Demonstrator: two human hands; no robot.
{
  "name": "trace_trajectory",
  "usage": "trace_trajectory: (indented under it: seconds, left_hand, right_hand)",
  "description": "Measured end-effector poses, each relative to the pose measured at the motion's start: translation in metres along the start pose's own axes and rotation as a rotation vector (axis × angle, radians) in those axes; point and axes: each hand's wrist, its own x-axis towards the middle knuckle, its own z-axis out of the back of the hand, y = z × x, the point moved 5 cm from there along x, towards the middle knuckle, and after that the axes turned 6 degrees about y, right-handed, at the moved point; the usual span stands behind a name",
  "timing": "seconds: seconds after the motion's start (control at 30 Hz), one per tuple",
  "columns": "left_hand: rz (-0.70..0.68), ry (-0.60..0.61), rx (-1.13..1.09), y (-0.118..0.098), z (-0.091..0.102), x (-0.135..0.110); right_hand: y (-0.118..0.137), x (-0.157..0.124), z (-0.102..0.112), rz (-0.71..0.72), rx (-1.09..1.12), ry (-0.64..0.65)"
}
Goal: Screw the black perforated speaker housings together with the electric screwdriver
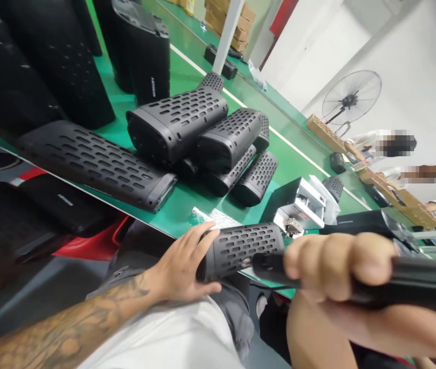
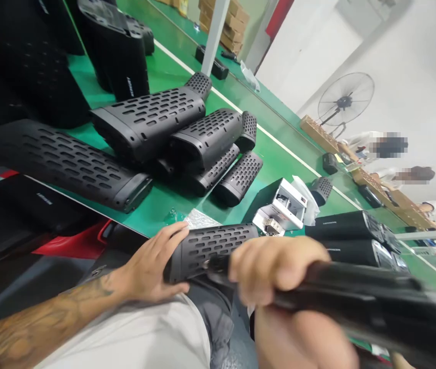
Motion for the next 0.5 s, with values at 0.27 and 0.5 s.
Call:
trace_trajectory:
  seconds: [0.27,0.5]
  left_hand:
    - [-0.328,0.313,-0.041,-0.054,0.013,-0.021]
    - [-0.587,0.439,0.09,-0.081,0.003,0.079]
  right_hand:
    - [-0.012,-0.001,0.139,0.346,-0.439,-0.625]
    - [-0.049,-0.012,0.155,0.246,-0.372,-0.579]
